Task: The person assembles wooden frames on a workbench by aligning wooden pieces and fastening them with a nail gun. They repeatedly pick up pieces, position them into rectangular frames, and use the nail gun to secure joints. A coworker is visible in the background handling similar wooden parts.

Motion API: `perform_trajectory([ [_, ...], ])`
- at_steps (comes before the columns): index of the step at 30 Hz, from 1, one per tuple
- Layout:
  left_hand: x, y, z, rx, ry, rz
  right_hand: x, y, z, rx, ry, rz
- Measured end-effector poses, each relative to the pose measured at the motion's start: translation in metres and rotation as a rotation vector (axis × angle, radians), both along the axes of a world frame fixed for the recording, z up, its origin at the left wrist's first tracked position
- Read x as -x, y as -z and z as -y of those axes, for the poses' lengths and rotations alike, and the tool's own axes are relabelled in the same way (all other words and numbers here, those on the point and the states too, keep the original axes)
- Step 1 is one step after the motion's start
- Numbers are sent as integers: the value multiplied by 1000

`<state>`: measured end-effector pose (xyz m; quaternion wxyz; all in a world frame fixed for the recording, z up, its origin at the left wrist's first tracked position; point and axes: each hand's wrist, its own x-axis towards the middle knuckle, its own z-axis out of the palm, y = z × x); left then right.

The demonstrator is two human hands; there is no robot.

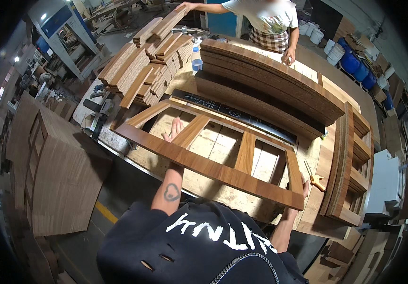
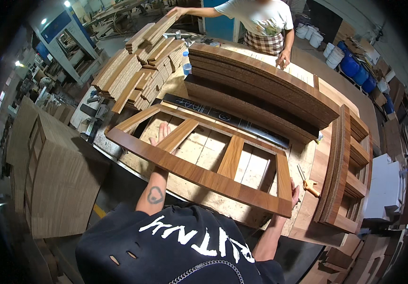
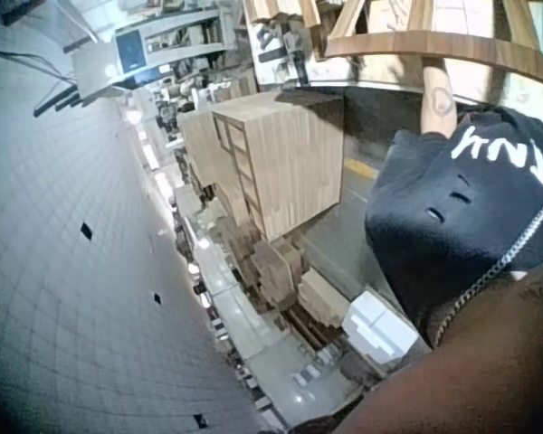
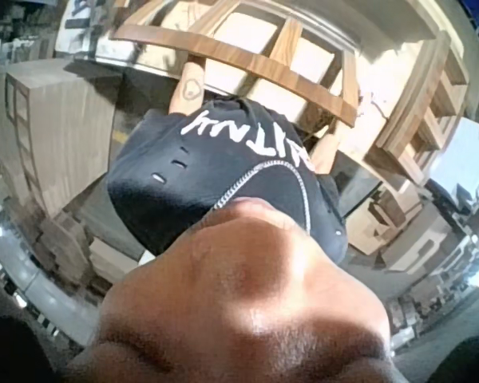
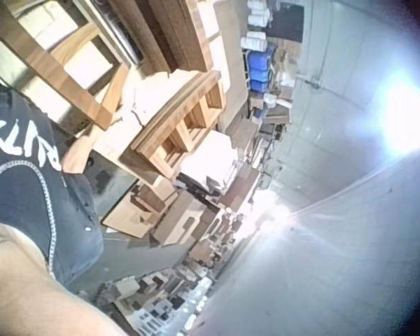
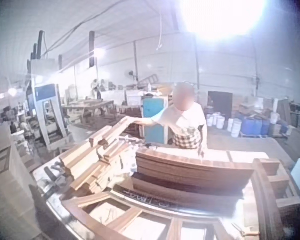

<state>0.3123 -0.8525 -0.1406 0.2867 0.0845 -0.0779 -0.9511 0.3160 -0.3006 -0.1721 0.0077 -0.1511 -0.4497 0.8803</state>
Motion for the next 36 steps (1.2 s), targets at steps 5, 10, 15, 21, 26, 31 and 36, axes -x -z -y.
perform_trajectory([
  [5, -102, -38, -21, -84, 120, 355, -8, 0, -22, 88, -121, -5],
  [10, -158, 11, -22, -119, 160, 851, -7, -2, -16, -178, -278, 148],
  [15, -181, 37, -4, 597, 798, 1239, 15, 25, 6, -530, -61, 170],
  [21, -176, 38, -12, 704, 718, 1348, -1, 47, 40, -1584, -41, 52],
  [26, -167, 49, -20, 616, 603, 1295, -24, 20, 79, -1640, -228, 139],
  [31, -141, 47, -29, 621, 708, 1267, -19, 28, 74, -1676, -157, 177],
  [36, -149, 54, -21, 579, 666, 1327, -6, 34, 74, -1585, -96, 187],
])
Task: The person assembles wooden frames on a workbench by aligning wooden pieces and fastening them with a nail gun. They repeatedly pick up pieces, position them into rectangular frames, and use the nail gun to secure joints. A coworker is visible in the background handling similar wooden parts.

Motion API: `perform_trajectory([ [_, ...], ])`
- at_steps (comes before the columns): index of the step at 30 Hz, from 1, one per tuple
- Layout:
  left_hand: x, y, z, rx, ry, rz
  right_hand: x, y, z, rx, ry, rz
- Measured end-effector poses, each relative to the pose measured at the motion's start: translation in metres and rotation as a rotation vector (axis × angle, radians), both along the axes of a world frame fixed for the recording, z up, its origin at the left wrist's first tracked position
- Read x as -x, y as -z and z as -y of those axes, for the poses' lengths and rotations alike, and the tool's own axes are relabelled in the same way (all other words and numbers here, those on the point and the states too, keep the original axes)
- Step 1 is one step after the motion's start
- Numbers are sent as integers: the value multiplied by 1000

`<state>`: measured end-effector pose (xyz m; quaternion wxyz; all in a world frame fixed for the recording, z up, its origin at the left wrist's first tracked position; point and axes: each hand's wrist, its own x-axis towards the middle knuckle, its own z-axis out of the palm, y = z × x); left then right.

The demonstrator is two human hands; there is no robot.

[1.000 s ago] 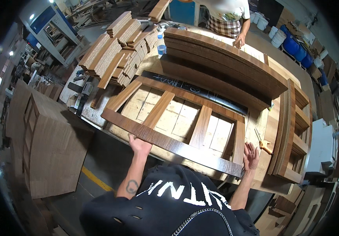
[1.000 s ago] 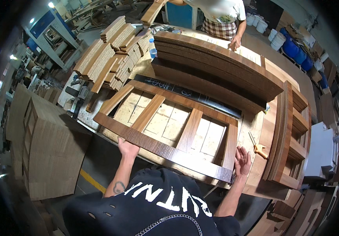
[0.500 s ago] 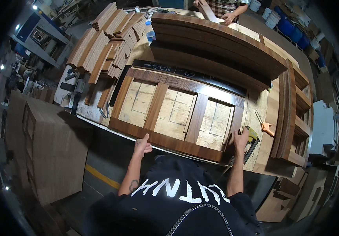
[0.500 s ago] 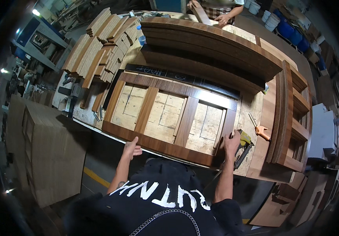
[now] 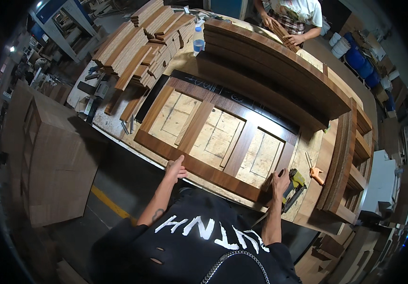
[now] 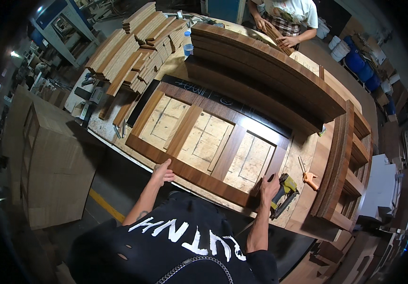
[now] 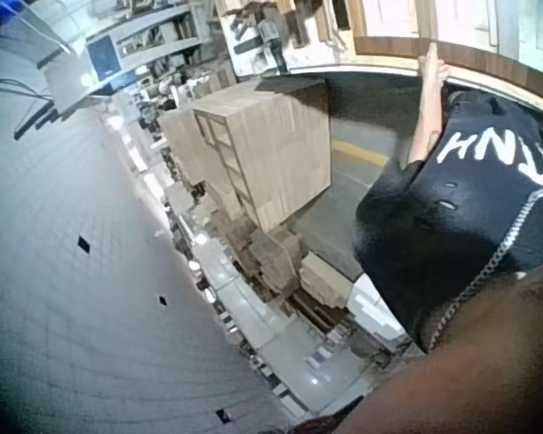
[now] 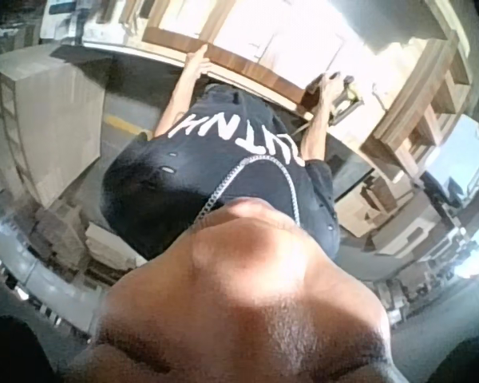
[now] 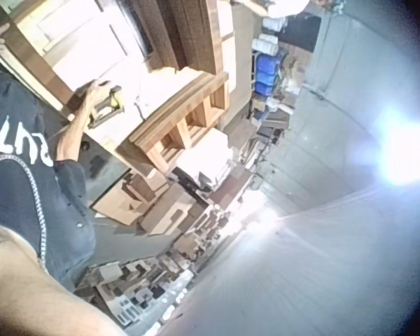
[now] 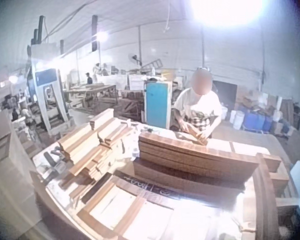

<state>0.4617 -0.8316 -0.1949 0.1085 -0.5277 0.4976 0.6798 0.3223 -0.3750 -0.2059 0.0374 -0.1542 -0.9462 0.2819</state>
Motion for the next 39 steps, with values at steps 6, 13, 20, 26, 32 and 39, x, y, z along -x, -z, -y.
perform_trajectory([
  [6, 7, -3, -1, -9, -235, -57, 15, -29, 16, -53, 63, 182],
  [13, 4, 3, -3, 85, -224, -70, 19, -11, 17, -92, 63, 30],
  [20, -1, 1, -5, 203, -95, -76, 14, -11, 11, -116, 24, 47],
  [26, 29, 28, 44, 734, 986, 359, 18, -30, 8, -88, -9, 128],
  [32, 125, -27, -91, 1023, 1182, -598, 4, -26, 4, 39, 77, -52],
  [39, 225, 10, -201, 1249, 1194, -493, -50, -22, -35, -122, 193, 81],
])
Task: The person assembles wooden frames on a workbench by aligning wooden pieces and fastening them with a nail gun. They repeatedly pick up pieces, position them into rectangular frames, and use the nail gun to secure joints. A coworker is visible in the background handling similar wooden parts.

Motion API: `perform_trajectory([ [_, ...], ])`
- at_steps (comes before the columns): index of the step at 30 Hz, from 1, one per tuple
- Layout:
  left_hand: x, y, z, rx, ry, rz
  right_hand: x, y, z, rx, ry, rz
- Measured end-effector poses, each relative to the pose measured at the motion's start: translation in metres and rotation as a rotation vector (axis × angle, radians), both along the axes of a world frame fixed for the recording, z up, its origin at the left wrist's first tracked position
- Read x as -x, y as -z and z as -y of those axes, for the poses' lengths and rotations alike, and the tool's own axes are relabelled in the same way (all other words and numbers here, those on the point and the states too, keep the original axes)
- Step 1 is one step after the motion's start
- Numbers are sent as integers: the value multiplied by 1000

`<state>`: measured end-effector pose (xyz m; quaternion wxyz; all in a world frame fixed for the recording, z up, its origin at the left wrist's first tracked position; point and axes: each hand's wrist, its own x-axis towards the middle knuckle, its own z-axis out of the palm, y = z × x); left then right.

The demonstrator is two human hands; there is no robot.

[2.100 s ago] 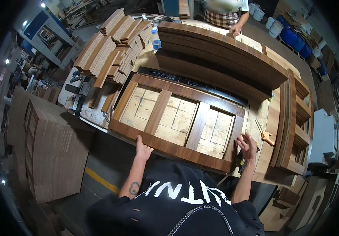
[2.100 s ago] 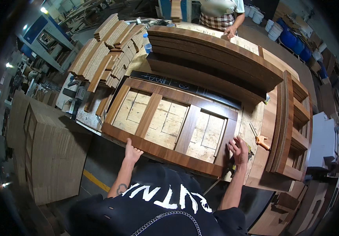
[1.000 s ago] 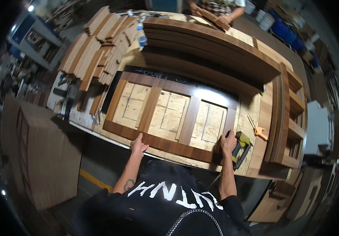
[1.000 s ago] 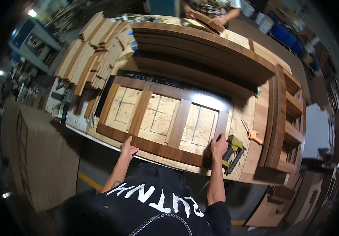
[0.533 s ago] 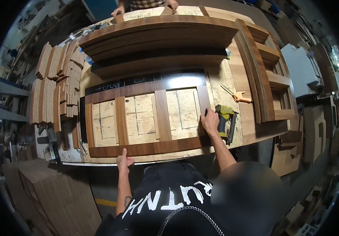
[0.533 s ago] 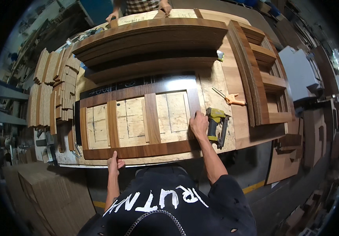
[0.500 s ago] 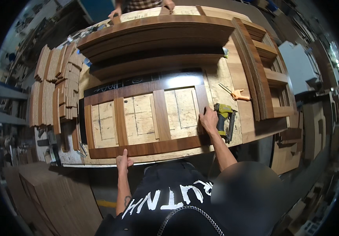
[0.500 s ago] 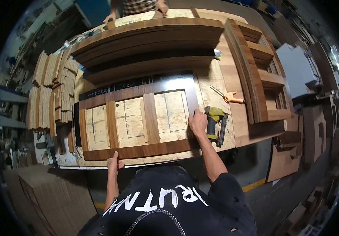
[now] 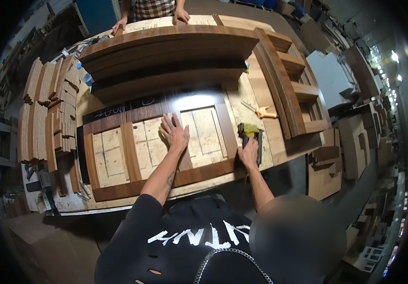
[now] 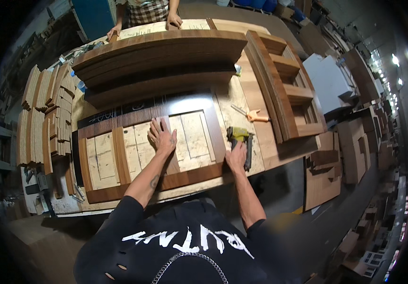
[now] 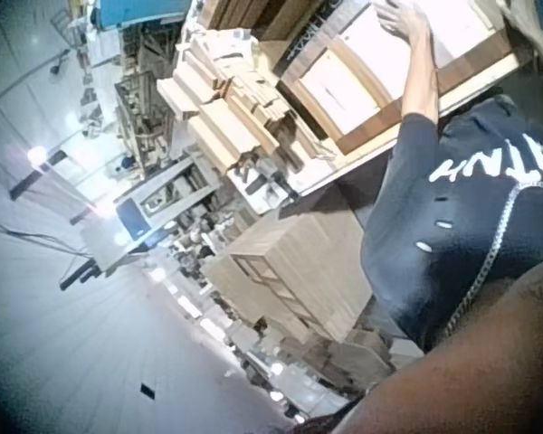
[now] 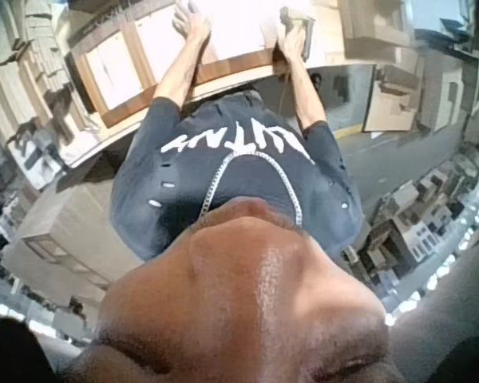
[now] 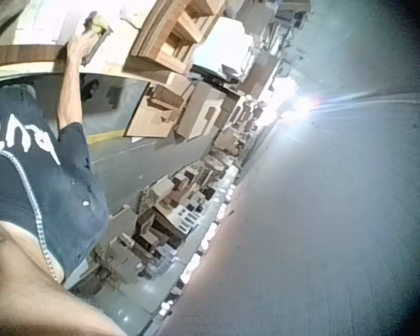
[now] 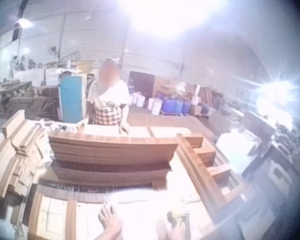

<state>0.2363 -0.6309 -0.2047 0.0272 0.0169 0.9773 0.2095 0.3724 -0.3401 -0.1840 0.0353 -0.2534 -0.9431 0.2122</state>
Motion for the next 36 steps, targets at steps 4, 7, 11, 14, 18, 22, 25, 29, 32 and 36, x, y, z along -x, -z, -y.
perform_trajectory([
  [4, 23, 14, -21, 85, -292, 106, 5, -4, -18, 55, 93, 185],
  [7, 25, 14, -18, 118, -387, 111, 24, 15, -27, 48, 62, 228],
  [11, 24, 8, -32, 117, -363, 91, 29, -3, -36, 77, 119, 258],
  [14, 27, 14, -26, 224, -410, 109, 40, 19, -80, 362, 59, 232],
  [18, 27, 29, -22, 269, -418, 92, 132, -78, -73, 876, 48, 567],
  [22, 35, 30, -26, 261, -384, 117, 213, -124, -43, 552, -325, 794],
  [25, 28, 34, -26, 282, -453, 157, 248, -97, -33, 367, -531, 571],
  [29, 31, 32, -26, 253, -447, 149, 256, -73, -55, 290, -562, 523],
  [32, 35, 30, -27, 260, -445, 190, 257, -59, -72, 304, -609, 514],
  [36, 34, 28, -25, 273, -440, 185, 263, -58, -76, 268, -661, 599],
])
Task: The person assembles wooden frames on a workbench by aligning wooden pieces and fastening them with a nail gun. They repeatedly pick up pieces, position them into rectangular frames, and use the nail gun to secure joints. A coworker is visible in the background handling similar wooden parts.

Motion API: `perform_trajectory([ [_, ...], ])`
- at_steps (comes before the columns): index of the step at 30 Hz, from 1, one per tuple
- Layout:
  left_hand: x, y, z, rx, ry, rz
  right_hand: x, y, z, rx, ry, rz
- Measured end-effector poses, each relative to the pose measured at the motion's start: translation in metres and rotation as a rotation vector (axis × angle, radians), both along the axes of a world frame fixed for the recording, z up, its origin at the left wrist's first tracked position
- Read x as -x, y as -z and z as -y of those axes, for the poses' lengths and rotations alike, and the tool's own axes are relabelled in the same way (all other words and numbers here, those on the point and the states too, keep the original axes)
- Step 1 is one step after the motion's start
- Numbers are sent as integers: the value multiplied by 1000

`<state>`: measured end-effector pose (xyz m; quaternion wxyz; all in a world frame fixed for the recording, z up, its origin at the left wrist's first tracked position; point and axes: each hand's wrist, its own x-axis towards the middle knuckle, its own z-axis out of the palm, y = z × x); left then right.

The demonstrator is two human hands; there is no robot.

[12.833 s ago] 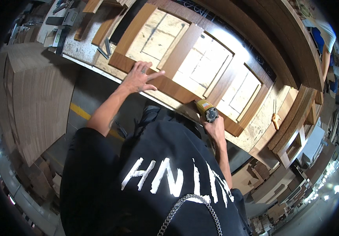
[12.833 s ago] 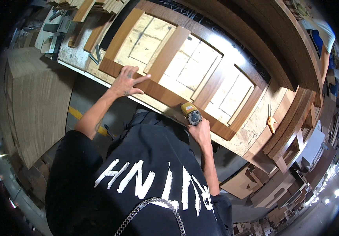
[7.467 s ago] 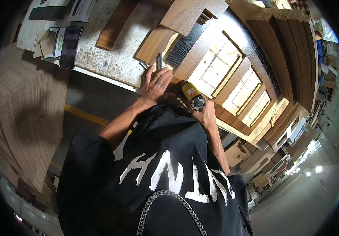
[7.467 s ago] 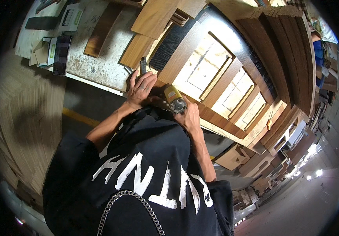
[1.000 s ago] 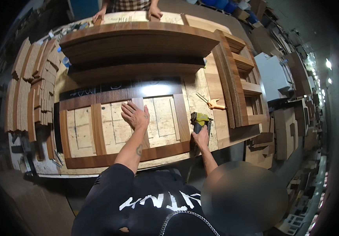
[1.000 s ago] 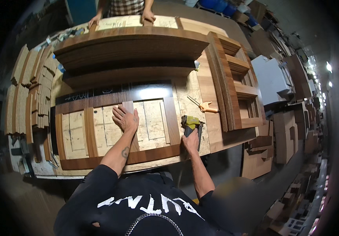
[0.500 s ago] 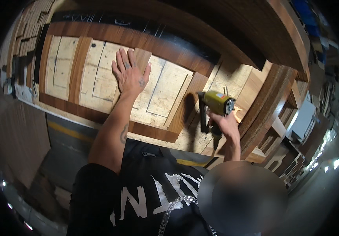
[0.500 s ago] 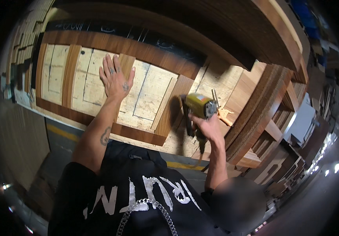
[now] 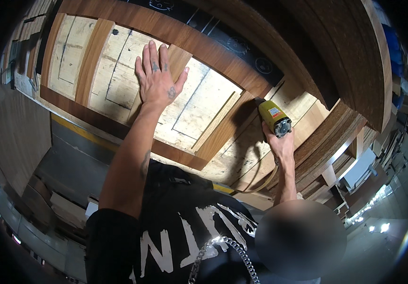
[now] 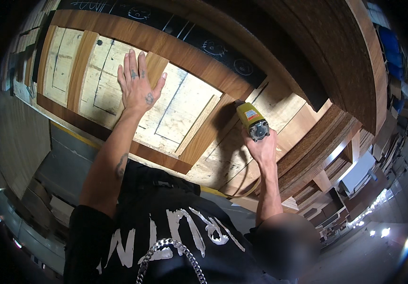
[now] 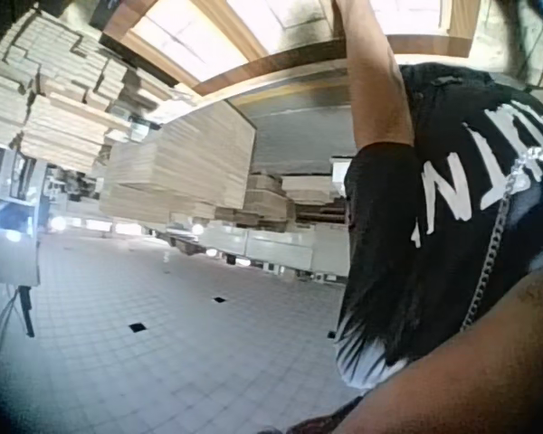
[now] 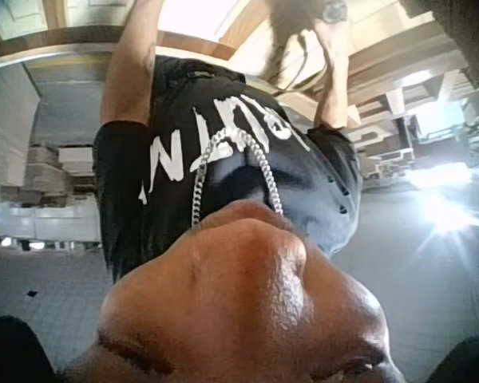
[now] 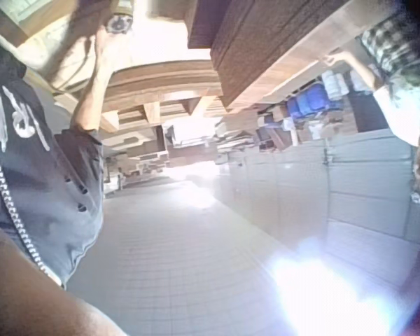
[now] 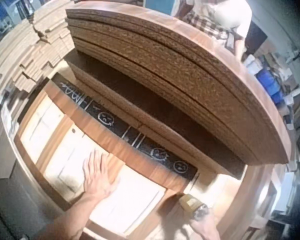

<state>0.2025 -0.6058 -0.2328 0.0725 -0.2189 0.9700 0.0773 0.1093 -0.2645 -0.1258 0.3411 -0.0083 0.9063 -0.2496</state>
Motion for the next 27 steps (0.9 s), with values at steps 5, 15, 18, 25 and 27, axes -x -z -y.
perform_trajectory([
  [5, -3, 2, 0, 4, 1, -32, 3, -2, -2, -15, -65, 12],
  [15, -3, 4, -1, 16, -9, -24, 5, -3, 5, 2, -158, -97],
  [18, -2, 5, -1, 12, -9, -42, 8, -5, 12, 2, -133, -60],
  [25, -4, 2, 0, 13, -17, -41, 11, -4, 27, 21, -149, -59],
  [27, -3, 1, -2, 13, -13, -41, 8, -4, 25, 27, -173, -82],
])
